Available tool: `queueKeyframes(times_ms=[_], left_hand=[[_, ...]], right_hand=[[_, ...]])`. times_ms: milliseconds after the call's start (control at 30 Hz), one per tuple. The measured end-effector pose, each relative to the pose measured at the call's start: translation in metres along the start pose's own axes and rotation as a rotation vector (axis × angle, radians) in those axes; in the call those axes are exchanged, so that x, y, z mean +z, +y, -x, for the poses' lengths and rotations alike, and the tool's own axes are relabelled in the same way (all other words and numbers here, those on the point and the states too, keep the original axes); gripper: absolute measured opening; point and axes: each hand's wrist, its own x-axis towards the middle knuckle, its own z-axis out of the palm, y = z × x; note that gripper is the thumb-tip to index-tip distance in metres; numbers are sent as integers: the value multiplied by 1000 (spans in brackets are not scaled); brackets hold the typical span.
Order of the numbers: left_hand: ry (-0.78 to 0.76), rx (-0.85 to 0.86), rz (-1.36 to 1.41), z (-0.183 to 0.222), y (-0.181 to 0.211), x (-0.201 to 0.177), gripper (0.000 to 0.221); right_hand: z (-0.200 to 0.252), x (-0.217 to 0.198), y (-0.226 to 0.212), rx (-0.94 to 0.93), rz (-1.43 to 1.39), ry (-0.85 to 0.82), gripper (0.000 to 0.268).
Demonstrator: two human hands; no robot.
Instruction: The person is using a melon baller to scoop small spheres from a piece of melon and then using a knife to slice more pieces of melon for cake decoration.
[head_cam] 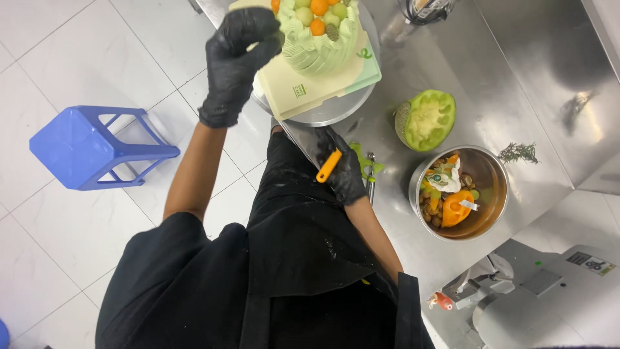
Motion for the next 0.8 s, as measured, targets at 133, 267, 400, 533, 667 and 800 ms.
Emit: queueKeyframes(times_ms=[133,267,400,533,667,800], left_hand=[[-131,108,-164,-42,-18,-31,25],[-335,116,-258,-71,-38,-45,27],[-449,97,-531,-80,-40,-47,25],[-476,-19,-720,-82,-10,-25,26],[-550,104,-902,-82,-14,-27,29],[-594,228,-1003,-86,-27,-32,28]], right_hand=[[-37,9,9,73,-179,56,32],[-61,-16,7,15,-88,50,24],[-68,-30,-10,-31,-68,151,23],[-67,-36,-29,-86,-85,69,22],[-63,-28,-47,-128,-63,55,17],[-73,-33,-62,-124,-63,99,17]])
